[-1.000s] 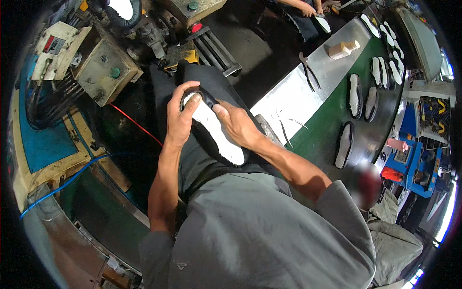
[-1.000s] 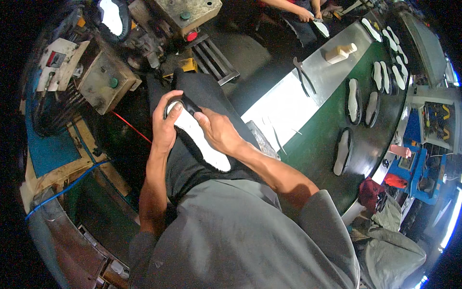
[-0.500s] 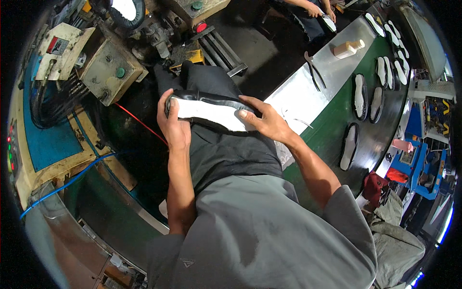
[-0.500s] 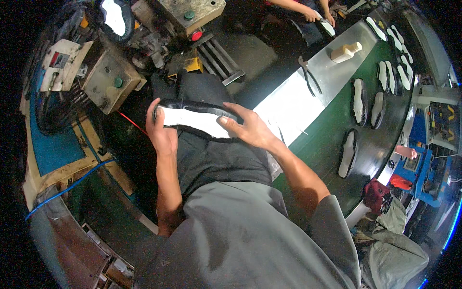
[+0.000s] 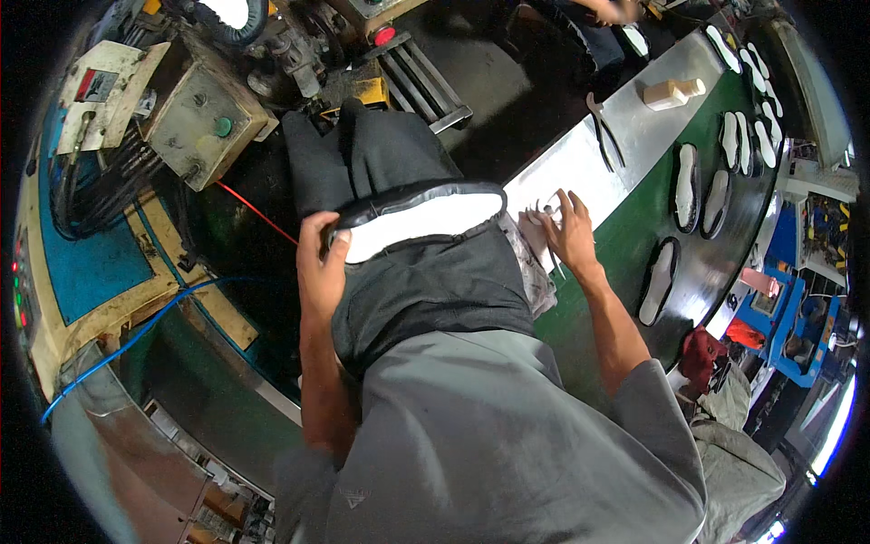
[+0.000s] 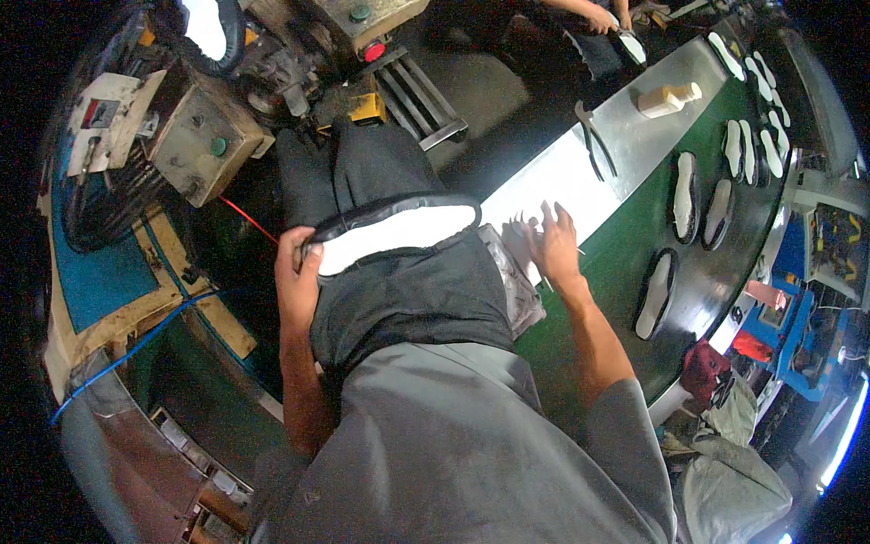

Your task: Operate industrial machinery to bond soles to shoe uppers.

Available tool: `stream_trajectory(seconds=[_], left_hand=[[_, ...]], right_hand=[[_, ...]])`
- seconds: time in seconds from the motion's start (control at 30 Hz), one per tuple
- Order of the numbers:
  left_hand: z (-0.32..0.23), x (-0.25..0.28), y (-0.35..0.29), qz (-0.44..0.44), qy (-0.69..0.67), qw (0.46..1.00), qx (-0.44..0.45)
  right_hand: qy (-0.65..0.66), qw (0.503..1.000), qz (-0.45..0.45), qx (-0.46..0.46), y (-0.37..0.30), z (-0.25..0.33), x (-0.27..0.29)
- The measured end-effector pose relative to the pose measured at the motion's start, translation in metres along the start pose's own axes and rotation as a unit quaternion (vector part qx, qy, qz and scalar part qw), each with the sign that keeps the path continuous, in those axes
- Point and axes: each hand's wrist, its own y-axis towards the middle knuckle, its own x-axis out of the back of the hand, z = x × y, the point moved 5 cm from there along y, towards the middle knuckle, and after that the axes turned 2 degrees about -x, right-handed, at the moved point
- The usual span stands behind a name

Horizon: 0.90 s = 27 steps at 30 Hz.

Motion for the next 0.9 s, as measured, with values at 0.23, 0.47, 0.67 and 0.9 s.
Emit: stream_trajectory(seconds=[0.23, 0.47, 0.67, 0.9], left_hand=[[-0.041, -0.011, -0.008, 0.234, 0.19, 0.951, -0.068], [-0.044, -0.031, 0.011, 0.287, 0.252, 0.917, -0.116], [-0.032, -0.021, 0.016, 0.357, 0.303, 0.858, -0.21], [-0.041, -0.026, 0.035, 0.457, 0.314, 0.811, -0.186]], right_hand=[[-0.077, 0.997, -0.004, -0.002, -0.055, -0.048, -0.024], [-0.014, 1.0, 0.007, -0.005, -0.052, -0.056, -0.024], [0.062, 0.998, 0.017, -0.017, -0.073, -0.072, -0.034], [-0.004, 0.993, -0.037, -0.116, -0.103, -0.036, -0.052]])
